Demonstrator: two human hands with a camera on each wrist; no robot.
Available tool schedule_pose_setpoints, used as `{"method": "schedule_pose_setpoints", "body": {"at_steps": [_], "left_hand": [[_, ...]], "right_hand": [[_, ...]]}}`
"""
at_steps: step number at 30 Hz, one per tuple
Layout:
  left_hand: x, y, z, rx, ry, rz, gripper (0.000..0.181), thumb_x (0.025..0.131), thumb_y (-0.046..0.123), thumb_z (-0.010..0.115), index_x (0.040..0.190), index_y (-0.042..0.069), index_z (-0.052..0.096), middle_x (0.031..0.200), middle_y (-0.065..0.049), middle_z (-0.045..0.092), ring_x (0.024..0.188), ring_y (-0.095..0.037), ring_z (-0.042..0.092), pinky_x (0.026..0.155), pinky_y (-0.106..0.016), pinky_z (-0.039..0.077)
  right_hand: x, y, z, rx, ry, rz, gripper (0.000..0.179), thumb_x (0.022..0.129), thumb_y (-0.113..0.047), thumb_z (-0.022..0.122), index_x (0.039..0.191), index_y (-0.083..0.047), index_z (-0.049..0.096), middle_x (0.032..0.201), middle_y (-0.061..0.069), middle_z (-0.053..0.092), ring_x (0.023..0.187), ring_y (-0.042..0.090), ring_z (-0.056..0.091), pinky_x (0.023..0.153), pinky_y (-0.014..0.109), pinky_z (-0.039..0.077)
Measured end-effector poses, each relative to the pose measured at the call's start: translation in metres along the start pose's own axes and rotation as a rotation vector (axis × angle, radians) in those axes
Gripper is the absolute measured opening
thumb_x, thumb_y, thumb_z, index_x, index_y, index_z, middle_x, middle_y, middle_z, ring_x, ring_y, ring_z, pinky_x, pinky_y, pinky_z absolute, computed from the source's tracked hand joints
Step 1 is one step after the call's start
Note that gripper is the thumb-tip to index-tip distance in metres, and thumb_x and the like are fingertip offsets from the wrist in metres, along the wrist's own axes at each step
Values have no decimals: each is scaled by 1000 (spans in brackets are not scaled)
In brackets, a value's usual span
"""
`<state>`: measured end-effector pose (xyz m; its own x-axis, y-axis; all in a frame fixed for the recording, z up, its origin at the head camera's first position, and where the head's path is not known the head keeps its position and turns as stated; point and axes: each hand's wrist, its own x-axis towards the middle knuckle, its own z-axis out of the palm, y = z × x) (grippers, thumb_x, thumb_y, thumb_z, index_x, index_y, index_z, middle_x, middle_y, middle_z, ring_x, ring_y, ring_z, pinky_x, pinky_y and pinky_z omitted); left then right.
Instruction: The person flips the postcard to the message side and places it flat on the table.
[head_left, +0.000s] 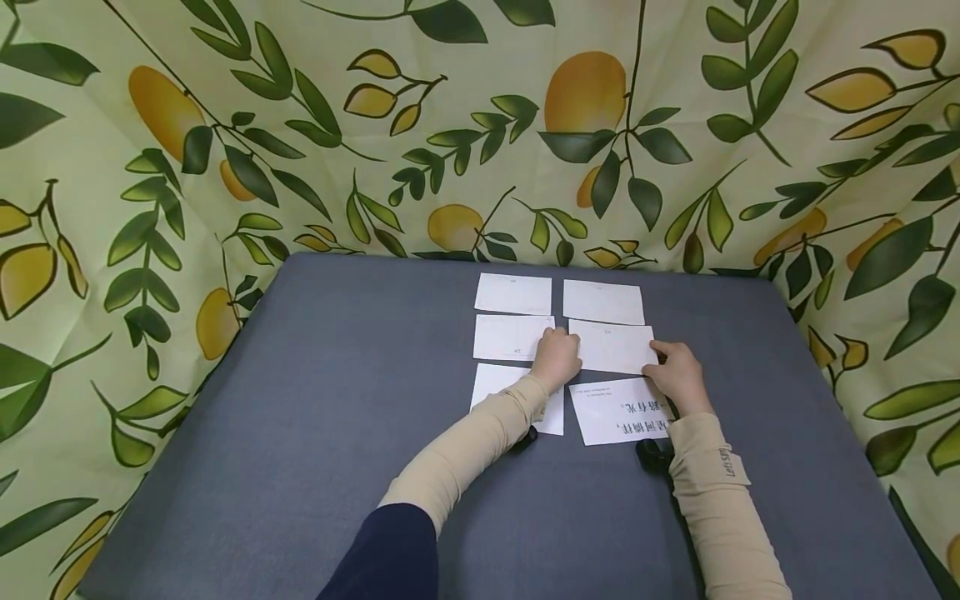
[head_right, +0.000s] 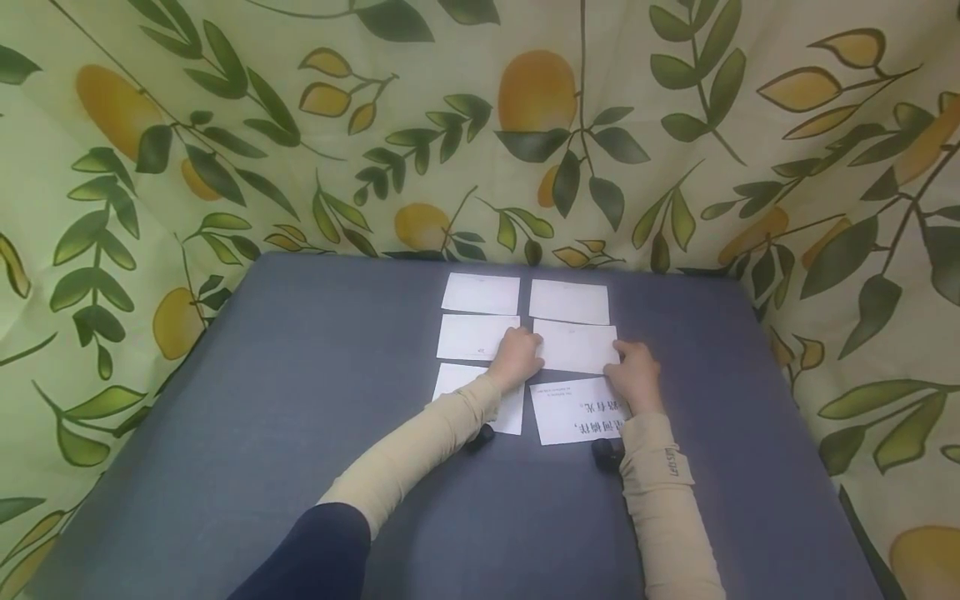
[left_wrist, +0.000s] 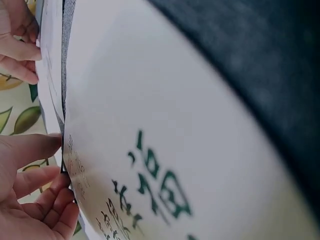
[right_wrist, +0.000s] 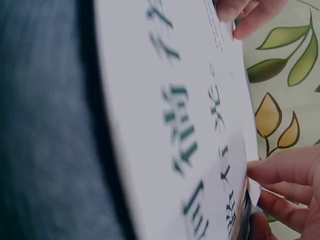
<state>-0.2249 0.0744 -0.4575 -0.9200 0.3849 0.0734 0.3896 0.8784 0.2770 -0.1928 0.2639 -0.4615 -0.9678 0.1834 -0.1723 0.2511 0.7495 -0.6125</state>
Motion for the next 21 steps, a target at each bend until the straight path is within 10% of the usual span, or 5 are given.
{"method": "schedule_pose_setpoints", "body": {"at_steps": [13,21], "left_hand": [[0,-1,-6,104,-35,20,19,83,22,65,94,8,72,96,-7,65,88,-15,55,75,-25,46],[-4,-1,-9,15,-63,8,28,87,32,60,103,11,69,103,-5,61,93,-16,47,71,-24,36]], "right_hand": [[0,-1,-1,-48,-55,26,58,89,-16,48,138,12,32,127,38,33,106,44,41,97,57,37],[-12,-12,-6,-18,-37,41,62,89,-19,45,141,11,26,124,36,36,102,42,41,92,56,39]]}}
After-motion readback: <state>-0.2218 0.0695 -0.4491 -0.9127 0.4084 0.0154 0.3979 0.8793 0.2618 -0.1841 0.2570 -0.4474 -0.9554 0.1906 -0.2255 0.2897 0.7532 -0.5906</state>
